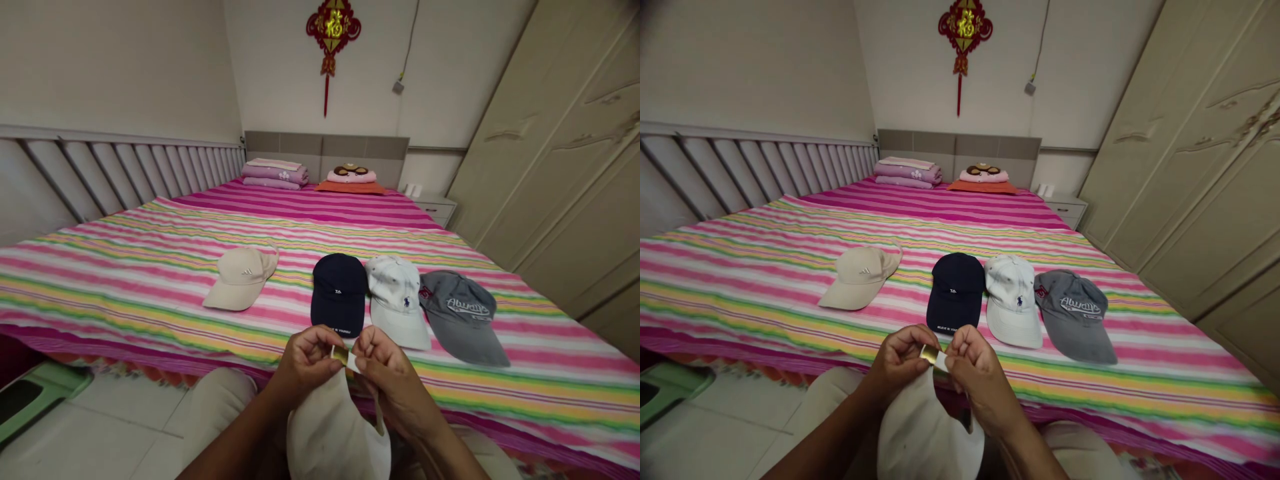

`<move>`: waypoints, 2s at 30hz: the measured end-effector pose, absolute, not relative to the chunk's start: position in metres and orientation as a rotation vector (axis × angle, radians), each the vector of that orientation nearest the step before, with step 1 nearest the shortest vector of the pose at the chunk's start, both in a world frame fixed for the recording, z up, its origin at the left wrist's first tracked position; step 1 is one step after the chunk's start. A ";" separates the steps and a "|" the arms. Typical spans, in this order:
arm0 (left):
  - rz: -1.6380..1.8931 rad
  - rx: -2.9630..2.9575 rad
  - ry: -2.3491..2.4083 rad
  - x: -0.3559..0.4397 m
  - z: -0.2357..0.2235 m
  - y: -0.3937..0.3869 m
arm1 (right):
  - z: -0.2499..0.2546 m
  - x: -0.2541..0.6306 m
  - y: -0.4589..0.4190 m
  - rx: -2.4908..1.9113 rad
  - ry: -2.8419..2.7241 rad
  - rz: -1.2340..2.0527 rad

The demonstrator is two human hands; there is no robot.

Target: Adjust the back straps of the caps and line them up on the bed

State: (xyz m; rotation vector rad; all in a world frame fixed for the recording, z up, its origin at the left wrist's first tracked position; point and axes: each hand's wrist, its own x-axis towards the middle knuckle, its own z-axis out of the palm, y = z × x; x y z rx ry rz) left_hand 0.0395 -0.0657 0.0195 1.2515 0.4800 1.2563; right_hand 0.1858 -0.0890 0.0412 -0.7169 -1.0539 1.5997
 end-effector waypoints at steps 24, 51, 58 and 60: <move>1.150 1.195 0.608 0.034 0.017 -0.063 | 0.031 0.193 -0.083 -0.938 -1.185 1.687; 0.917 1.084 0.523 0.019 0.015 -0.057 | 0.031 0.192 -0.082 -1.018 -1.203 1.651; 0.521 1.157 0.733 0.012 0.030 -0.046 | 0.036 0.191 -0.083 -1.051 -1.262 1.609; 0.550 1.110 0.725 0.013 0.029 -0.047 | 0.036 0.191 -0.083 -1.059 -1.255 1.605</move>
